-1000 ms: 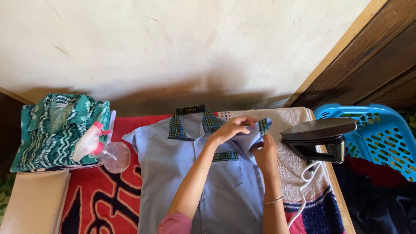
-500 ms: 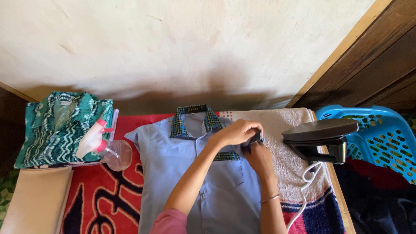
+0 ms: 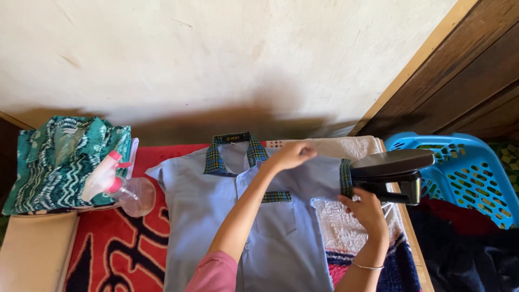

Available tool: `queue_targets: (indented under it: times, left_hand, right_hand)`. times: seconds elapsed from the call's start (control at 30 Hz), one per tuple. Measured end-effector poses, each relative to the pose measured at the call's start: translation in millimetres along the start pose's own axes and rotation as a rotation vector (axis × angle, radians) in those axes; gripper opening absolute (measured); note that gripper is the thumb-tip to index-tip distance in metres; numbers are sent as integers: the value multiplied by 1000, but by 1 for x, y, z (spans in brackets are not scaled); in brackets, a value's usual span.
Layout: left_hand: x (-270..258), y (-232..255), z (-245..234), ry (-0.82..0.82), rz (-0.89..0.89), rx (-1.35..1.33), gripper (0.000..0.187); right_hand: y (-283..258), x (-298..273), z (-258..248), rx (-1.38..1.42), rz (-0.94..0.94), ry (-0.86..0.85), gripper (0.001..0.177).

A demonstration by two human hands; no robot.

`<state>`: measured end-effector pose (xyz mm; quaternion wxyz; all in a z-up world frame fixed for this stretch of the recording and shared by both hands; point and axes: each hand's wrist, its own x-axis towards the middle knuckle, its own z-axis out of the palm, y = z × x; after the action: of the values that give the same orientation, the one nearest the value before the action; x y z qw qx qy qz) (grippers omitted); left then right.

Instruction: Ironing a blue short-sleeved school shirt on a blanket-covered surface.

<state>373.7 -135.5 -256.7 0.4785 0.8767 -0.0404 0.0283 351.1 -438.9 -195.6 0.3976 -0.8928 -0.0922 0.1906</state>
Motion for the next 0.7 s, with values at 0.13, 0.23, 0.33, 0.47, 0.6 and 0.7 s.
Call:
queue_targets:
  times: [0.13, 0.23, 0.33, 0.47, 0.6, 0.7]
  left_hand:
    - [4, 22, 21, -83, -159, 323, 47]
    - [12, 26, 42, -3, -99, 527, 48]
    - [27, 13, 59, -3, -89, 574, 44]
    - [38, 17, 58, -76, -116, 517, 48]
    - [55, 32, 57, -217, -226, 408, 49]
    - [71, 35, 61, -304, -215, 395, 47]
  right_hand:
    - [42, 18, 11, 80, 38, -7, 27]
    - [46, 10, 3, 48, 111, 18, 31]
    - [61, -7, -27, 126, 360, -71, 37]
    - [57, -27, -57, 205, 173, 276, 42]
    - [105, 13, -23, 484, -294, 485, 30]
    - [85, 28, -13, 972, -267, 536, 19]
